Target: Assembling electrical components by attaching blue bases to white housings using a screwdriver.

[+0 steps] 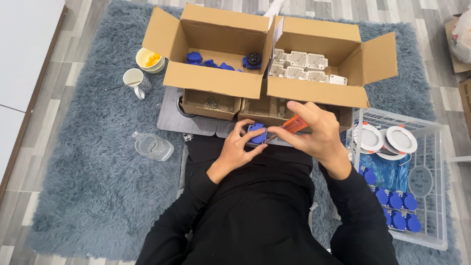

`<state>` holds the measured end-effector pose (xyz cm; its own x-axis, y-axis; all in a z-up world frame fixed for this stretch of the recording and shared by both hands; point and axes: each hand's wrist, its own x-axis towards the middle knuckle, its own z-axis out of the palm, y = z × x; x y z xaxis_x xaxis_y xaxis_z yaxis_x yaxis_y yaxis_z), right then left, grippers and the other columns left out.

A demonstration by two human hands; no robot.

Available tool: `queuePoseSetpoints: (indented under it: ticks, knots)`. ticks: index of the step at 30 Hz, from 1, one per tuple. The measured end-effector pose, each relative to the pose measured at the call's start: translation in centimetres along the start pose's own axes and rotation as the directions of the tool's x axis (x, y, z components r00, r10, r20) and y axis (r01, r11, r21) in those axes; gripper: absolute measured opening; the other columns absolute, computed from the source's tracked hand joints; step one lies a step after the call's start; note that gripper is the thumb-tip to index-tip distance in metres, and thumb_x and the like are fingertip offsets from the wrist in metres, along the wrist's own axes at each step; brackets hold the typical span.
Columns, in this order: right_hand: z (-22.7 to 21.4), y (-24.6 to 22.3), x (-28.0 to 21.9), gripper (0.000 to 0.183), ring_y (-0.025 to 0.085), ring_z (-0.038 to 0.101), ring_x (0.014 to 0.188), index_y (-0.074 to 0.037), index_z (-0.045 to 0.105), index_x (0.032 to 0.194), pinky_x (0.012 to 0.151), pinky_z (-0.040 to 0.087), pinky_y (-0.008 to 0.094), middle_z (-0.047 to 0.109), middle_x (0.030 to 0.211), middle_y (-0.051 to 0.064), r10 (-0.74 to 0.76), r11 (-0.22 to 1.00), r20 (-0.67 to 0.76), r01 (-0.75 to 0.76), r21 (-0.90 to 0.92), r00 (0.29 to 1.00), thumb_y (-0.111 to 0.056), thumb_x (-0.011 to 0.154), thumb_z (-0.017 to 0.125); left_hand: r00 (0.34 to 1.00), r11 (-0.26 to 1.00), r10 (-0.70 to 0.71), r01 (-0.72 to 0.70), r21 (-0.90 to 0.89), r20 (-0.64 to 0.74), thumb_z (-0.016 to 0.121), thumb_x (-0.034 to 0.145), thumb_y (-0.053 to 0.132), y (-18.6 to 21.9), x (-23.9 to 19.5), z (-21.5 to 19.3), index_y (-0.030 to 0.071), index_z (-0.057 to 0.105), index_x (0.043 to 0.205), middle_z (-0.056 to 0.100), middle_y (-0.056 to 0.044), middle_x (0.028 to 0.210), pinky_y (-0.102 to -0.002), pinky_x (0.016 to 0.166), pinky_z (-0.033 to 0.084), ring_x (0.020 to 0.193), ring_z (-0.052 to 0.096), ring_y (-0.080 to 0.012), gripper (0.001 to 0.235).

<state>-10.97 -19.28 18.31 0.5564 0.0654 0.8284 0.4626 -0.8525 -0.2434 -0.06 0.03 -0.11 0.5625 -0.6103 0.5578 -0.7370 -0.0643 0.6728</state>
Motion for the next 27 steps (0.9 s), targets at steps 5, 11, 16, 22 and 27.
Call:
queuePoseSetpoints:
  ticks: [5, 11, 16, 22, 27]
  knots:
    - [-2.6, -1.3, 2.4, 0.058, 0.038, 0.07, 0.114, 0.0, 0.064, 0.147, 0.092, 0.061, 0.05, 0.065, 0.134, 0.024, 0.078, 0.958, 0.239, -0.139, 0.251, 0.968, -0.011, 0.093, 0.083, 1.0, 1.0, -0.002, 0.002, -0.003, -0.004, 0.086, 0.092, 0.051, 0.2, 0.2, -0.1, 0.036, 0.075, 0.138, 0.06, -0.005, 0.141, -0.044, 0.082, 0.061, 0.083, 0.072, -0.0268, 0.049]
    - [-4.6, -2.2, 3.7, 0.055, 0.038, 0.078, 0.113, 0.005, 0.058, 0.151, 0.091, 0.063, 0.048, 0.076, 0.131, 0.023, 0.073, 0.888, 0.43, -0.255, 0.382, 0.9, 0.006, 0.098, 0.07, 1.0, 1.0, -0.013, 0.013, -0.013, 0.003, 0.085, 0.092, 0.053, -0.3, -0.1, 0.4, 0.036, 0.076, 0.137, 0.059, -0.005, 0.142, -0.044, 0.084, 0.061, 0.086, 0.071, -0.0275, 0.049]
    - [-2.6, -1.3, 2.6, 0.049, 0.031, 0.08, 0.089, 0.001, 0.075, 0.134, 0.079, 0.064, 0.04, 0.082, 0.11, 0.016, 0.114, 0.953, 0.264, -0.18, 0.242, 0.958, -0.001, 0.088, 0.09, 1.0, 1.0, -0.016, 0.016, -0.016, -0.005, 0.084, 0.093, 0.054, -0.4, -0.1, 0.5, 0.036, 0.076, 0.137, 0.059, -0.004, 0.142, -0.044, 0.084, 0.06, 0.084, 0.071, -0.0262, 0.048]
    - [-0.3, -0.3, 1.5, 0.054, 0.023, 0.062, 0.059, -0.002, 0.08, 0.134, 0.061, 0.057, 0.036, 0.065, 0.076, 0.006, -0.02, 0.999, 0.045, 0.022, -0.046, 0.999, -0.017, 0.087, 0.1, 1.0, 1.0, -0.017, 0.017, -0.022, -0.004, 0.085, 0.092, 0.053, -0.4, -0.2, 0.5, 0.037, 0.076, 0.137, 0.06, -0.004, 0.142, -0.044, 0.084, 0.06, 0.083, 0.071, -0.0256, 0.049]
    - [-1.5, -1.2, 2.5, 0.057, 0.036, 0.078, 0.107, 0.0, 0.072, 0.142, 0.091, 0.066, 0.046, 0.071, 0.132, 0.023, 0.069, 0.979, 0.203, -0.106, 0.175, 0.977, -0.006, 0.088, 0.09, 1.0, 1.0, -0.014, 0.014, -0.017, -0.007, 0.085, 0.091, 0.052, -0.4, -0.2, 0.5, 0.038, 0.075, 0.138, 0.06, -0.005, 0.142, -0.045, 0.083, 0.06, 0.083, 0.071, -0.0277, 0.05]
